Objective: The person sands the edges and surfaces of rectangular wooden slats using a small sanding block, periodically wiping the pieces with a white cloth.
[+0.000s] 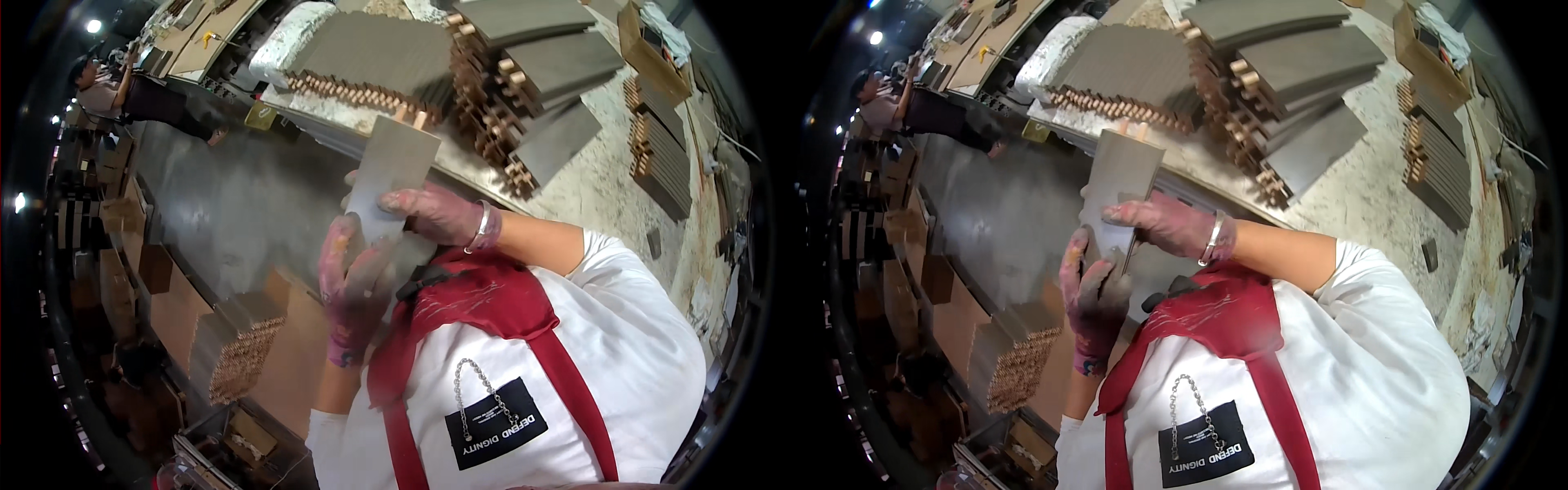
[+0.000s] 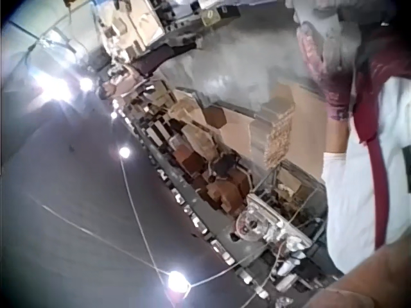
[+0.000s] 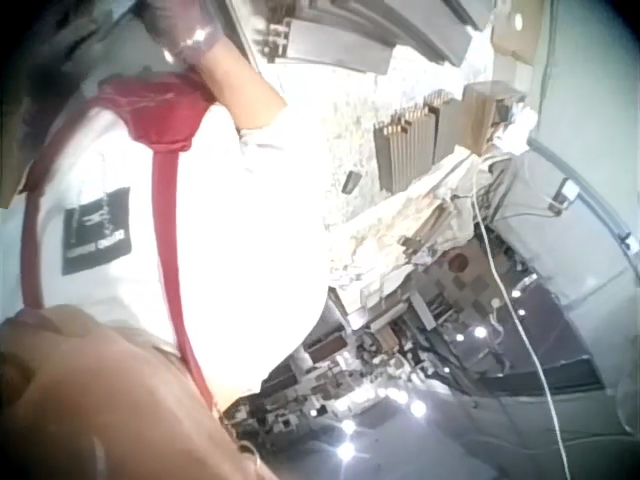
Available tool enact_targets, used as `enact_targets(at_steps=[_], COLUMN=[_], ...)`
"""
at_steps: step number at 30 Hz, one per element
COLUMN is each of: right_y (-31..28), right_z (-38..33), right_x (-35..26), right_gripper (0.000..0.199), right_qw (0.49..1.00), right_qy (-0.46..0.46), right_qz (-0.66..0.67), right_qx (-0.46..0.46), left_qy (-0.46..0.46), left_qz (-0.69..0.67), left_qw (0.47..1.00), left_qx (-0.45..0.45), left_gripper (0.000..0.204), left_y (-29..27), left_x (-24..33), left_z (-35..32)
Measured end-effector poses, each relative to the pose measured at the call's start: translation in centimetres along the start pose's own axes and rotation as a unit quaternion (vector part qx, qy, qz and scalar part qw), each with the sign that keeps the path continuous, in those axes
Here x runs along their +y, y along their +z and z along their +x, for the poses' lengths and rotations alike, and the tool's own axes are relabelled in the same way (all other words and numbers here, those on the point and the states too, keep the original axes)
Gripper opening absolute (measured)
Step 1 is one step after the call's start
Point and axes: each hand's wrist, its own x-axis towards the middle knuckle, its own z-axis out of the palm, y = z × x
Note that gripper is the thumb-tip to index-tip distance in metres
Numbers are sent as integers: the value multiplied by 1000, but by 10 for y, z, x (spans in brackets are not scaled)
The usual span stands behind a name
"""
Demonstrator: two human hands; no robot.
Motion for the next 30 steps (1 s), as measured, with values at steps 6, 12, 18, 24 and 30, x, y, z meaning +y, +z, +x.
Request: enact_targets(at_steps=[6, 12, 18, 24, 30], right_y=[-21, -50, -63, -64, -83], right_z=[56, 89, 133, 157, 176], right_x=[-34, -55, -72, -93, -82], right_gripper=[60, 56, 55, 52, 52], right_qw=[999, 984, 952, 883, 865], right_qy=[-1, -36, -36, -106, -198], right_qz=[-48, -157, -225, -303, -235], right_qx=[-7, 75, 207, 343, 397], left_qy=[17, -72, 168, 255, 287], left_qz=[-22, -235, -189, -232, -273], left_qw=[999, 969, 967, 934, 910], left_qx=[22, -29, -36, -92, -125], left_gripper=[40, 41, 34, 20, 17], left_y=[11, 33, 52, 65, 83], left_x=[-46, -100, -197, -242, -261], left_z=[54, 94, 181, 264, 297])
